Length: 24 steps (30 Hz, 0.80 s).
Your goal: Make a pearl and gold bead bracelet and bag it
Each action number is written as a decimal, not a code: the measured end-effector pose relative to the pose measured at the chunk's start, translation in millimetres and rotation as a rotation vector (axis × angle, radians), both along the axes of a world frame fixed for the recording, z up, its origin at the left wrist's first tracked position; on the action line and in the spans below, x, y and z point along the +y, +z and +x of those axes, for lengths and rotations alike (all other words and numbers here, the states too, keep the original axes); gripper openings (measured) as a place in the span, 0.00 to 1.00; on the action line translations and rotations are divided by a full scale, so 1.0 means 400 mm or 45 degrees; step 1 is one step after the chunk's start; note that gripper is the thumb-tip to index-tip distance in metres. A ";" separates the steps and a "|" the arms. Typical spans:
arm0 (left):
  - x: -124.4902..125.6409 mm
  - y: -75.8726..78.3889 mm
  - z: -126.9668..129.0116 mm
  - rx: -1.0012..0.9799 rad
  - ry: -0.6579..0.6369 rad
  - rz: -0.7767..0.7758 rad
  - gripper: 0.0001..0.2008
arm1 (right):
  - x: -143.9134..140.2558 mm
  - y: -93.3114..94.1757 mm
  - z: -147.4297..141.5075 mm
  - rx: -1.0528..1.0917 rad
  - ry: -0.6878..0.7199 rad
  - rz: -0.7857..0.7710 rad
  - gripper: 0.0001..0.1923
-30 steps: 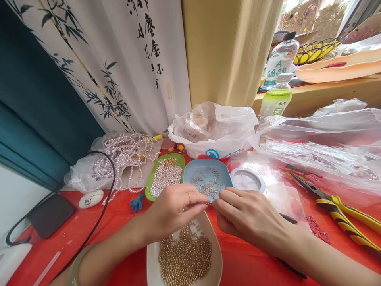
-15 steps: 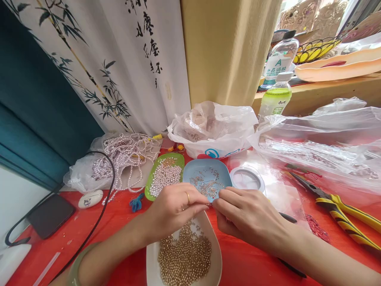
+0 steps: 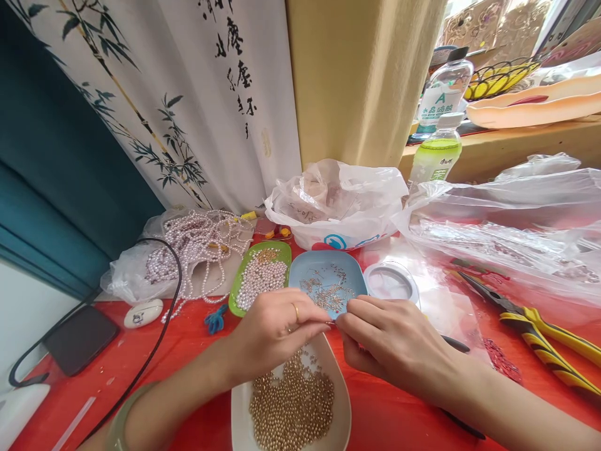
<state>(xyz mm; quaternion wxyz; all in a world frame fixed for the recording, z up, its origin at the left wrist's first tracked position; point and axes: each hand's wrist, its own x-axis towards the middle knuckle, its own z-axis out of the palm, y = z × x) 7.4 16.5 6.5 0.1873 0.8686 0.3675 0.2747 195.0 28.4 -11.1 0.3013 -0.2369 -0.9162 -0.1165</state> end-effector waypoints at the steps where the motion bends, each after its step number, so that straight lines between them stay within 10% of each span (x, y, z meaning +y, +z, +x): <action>1: 0.000 0.000 0.000 0.005 -0.002 0.004 0.09 | 0.000 0.000 0.000 -0.002 0.003 0.004 0.17; 24: -0.002 -0.013 0.007 -0.040 0.017 0.248 0.04 | 0.004 -0.012 -0.001 0.030 0.017 -0.020 0.17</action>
